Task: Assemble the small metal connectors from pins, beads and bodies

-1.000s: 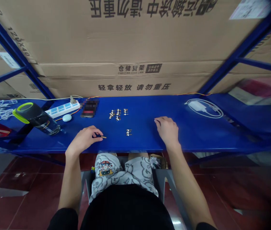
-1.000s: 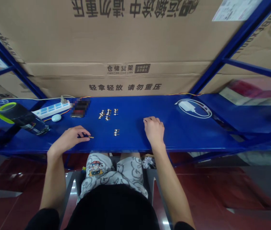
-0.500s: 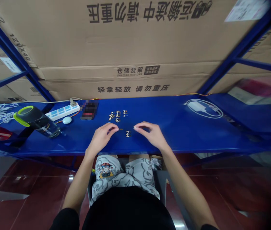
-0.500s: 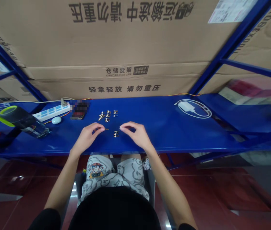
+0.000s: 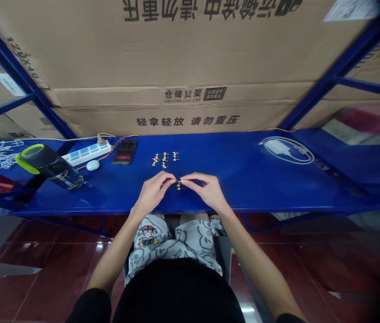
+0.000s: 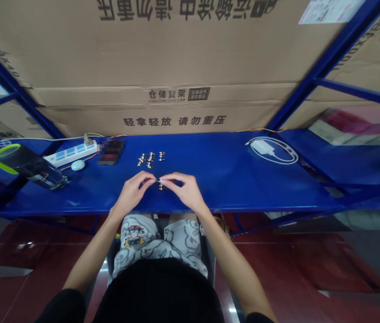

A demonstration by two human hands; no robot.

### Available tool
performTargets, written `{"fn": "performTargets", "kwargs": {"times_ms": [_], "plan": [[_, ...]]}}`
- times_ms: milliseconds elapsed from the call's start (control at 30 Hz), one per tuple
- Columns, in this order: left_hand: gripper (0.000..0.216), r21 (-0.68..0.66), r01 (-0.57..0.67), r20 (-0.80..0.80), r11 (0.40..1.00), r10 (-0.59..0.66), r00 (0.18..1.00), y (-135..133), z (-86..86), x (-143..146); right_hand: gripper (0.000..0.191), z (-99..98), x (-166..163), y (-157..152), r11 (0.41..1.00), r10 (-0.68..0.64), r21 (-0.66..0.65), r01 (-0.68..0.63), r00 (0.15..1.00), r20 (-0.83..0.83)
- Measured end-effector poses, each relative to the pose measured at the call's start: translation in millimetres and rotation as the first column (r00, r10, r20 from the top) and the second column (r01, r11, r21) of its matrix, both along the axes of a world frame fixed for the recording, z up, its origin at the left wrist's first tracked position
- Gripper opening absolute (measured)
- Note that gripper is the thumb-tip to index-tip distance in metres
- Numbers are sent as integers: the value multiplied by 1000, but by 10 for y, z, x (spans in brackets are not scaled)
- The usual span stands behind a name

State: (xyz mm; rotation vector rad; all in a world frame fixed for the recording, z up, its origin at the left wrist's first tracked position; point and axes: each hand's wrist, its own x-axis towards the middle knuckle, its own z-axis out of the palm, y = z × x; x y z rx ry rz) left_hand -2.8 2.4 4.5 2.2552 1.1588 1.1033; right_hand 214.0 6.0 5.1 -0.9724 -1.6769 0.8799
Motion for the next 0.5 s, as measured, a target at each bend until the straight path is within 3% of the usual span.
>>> {"fn": "performTargets", "kwargs": {"times_ms": [200,500], "plan": [[17,15,-26,13,1000,26,1000,-10,9,-4,14,21,-1,-5,1000,18,-7,-18,1000,-23],[18,23,36,44,999,-37,998,-16,17,-7,15,56,3,-21,990,107,-86,-109,994,-36]]}}
